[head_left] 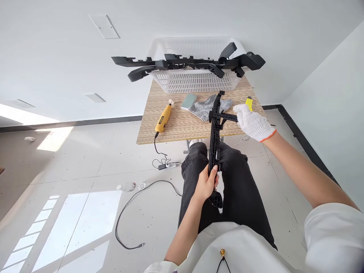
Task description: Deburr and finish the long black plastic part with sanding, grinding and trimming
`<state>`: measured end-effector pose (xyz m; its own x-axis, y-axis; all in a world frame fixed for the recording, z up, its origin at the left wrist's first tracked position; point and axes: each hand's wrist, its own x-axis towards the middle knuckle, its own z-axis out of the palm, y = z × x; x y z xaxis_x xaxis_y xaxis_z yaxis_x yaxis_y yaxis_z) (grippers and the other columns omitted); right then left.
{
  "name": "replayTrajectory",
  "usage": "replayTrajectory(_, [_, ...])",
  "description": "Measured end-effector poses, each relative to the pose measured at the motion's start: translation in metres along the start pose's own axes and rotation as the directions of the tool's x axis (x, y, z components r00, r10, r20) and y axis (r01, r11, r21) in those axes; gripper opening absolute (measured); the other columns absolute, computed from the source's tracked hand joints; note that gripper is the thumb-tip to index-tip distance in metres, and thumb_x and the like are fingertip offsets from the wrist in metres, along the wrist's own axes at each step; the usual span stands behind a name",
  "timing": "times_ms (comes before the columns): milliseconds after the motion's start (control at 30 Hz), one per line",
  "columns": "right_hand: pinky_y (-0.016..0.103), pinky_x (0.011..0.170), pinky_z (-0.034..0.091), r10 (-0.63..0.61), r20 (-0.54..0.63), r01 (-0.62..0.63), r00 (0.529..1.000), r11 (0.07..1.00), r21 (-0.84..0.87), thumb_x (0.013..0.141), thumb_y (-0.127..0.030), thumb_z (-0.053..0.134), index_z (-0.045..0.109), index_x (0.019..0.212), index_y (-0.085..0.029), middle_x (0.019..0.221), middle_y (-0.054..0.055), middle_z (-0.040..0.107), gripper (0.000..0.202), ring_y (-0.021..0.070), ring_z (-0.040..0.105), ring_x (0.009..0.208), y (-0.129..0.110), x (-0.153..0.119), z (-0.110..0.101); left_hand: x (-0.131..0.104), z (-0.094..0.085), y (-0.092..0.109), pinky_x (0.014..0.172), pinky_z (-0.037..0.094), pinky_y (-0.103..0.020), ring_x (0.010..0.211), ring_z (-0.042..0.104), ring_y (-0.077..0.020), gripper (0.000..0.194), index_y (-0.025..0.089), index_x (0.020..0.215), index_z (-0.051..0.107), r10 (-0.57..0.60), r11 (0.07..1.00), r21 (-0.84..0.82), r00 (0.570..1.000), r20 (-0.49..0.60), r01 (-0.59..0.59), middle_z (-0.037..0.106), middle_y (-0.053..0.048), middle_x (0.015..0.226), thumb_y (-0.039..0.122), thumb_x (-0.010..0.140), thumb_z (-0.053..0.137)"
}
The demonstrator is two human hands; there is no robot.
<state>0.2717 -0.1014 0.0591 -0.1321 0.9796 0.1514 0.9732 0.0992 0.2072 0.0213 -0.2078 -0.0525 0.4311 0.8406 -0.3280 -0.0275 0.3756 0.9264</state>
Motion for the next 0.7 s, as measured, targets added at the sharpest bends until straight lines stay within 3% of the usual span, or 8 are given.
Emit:
replayTrajectory(133, [0.033,0.060,0.045,-0.018,-0.023,0.018,1.000,1.000,-0.018,0.102,-0.025,0.024,0.052,0.143,-0.010,0.135,0.025,0.060,0.051,0.0241,0.066,0.084,0.0010,0.0002,0.0017,0.0005,-0.0001,0.0006,0.044,0.043,-0.021,0.047,0.042,-0.0069,0.045,0.021,0.089,0.045,0.002,1.000,0.000,1.000,0.000,-0.002,0.046,0.008,0.063,0.065,0.097,0.050])
replayTrajectory(367, [0.032,0.056,0.042,0.050,-0.050,-0.052,0.998,0.997,-0.049,0.104,-0.029,0.022,0.050,0.148,-0.012,0.121,0.022,0.067,0.055,0.0226,0.065,0.074,-0.0040,-0.0008,-0.0031,-0.0001,-0.0008,-0.0007,0.044,0.042,-0.022,0.047,0.042,-0.0071,0.045,0.022,0.087,0.043,0.011,1.000,0.014,1.000,-0.001,-0.011,0.046,0.008,0.063,0.065,0.097,0.050])
replayTrajectory(700, [0.034,0.057,0.044,0.066,-0.064,-0.070,0.996,0.995,-0.064,0.102,-0.030,0.024,0.052,0.147,-0.014,0.119,0.021,0.068,0.055,0.0233,0.062,0.071,-0.0015,-0.0028,-0.0021,-0.0004,-0.0002,-0.0004,0.044,0.042,-0.022,0.048,0.043,-0.0074,0.046,0.022,0.086,0.043,0.006,0.999,0.036,1.000,-0.006,-0.005,0.046,0.007,0.064,0.066,0.096,0.050])
